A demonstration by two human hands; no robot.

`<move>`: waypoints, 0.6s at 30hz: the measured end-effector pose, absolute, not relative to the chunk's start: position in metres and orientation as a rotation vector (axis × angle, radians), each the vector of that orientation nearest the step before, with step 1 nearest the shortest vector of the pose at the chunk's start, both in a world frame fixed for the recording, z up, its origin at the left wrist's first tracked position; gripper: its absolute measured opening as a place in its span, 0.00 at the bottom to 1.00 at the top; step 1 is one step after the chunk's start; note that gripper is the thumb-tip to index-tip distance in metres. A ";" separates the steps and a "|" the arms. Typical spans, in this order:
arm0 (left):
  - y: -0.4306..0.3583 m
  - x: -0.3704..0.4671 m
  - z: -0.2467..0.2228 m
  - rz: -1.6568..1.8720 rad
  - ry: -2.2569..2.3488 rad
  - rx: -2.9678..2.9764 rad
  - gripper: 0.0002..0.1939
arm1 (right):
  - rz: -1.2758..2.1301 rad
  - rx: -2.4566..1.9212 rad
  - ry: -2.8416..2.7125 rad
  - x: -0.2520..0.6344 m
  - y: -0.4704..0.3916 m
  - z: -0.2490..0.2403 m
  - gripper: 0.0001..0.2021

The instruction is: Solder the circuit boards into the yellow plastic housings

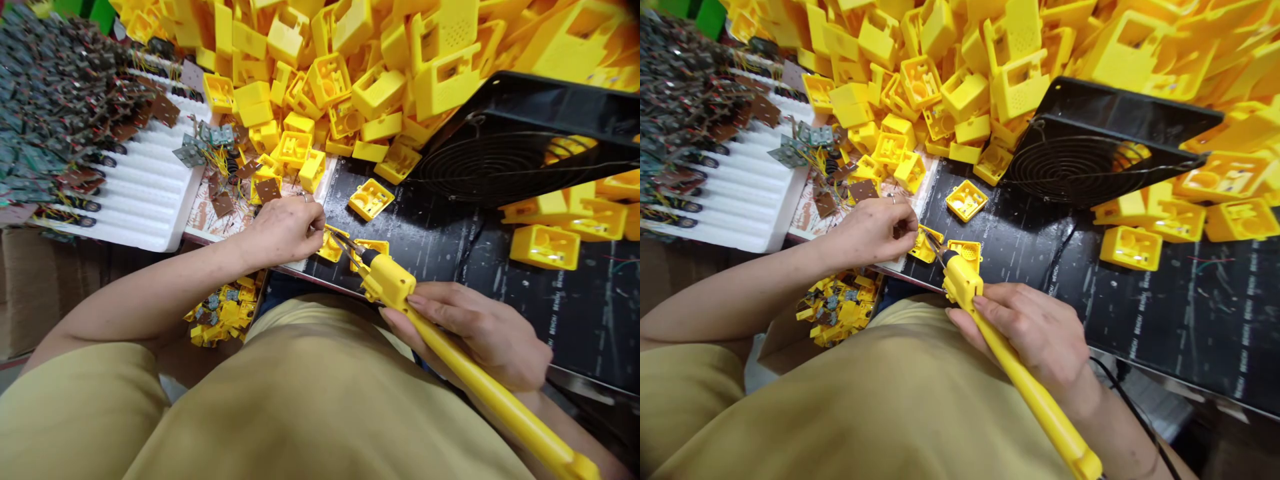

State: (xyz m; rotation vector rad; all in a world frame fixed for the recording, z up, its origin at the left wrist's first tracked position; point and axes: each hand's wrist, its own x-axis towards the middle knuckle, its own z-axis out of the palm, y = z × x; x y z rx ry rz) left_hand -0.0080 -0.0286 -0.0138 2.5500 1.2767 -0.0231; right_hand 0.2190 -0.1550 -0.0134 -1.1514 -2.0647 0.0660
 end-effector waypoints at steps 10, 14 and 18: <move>-0.031 -0.015 -0.006 -0.064 1.217 2.571 0.10 | 0.110 -1.116 -2.044 0.217 -0.147 -0.001 0.03; -0.037 -0.010 -0.001 -0.256 1.255 2.664 0.13 | 0.128 -1.110 -2.017 0.217 -0.151 -0.005 0.02; -0.040 -0.008 0.002 -0.339 1.253 2.735 0.16 | 0.132 -1.086 -2.016 0.219 -0.154 -0.009 0.07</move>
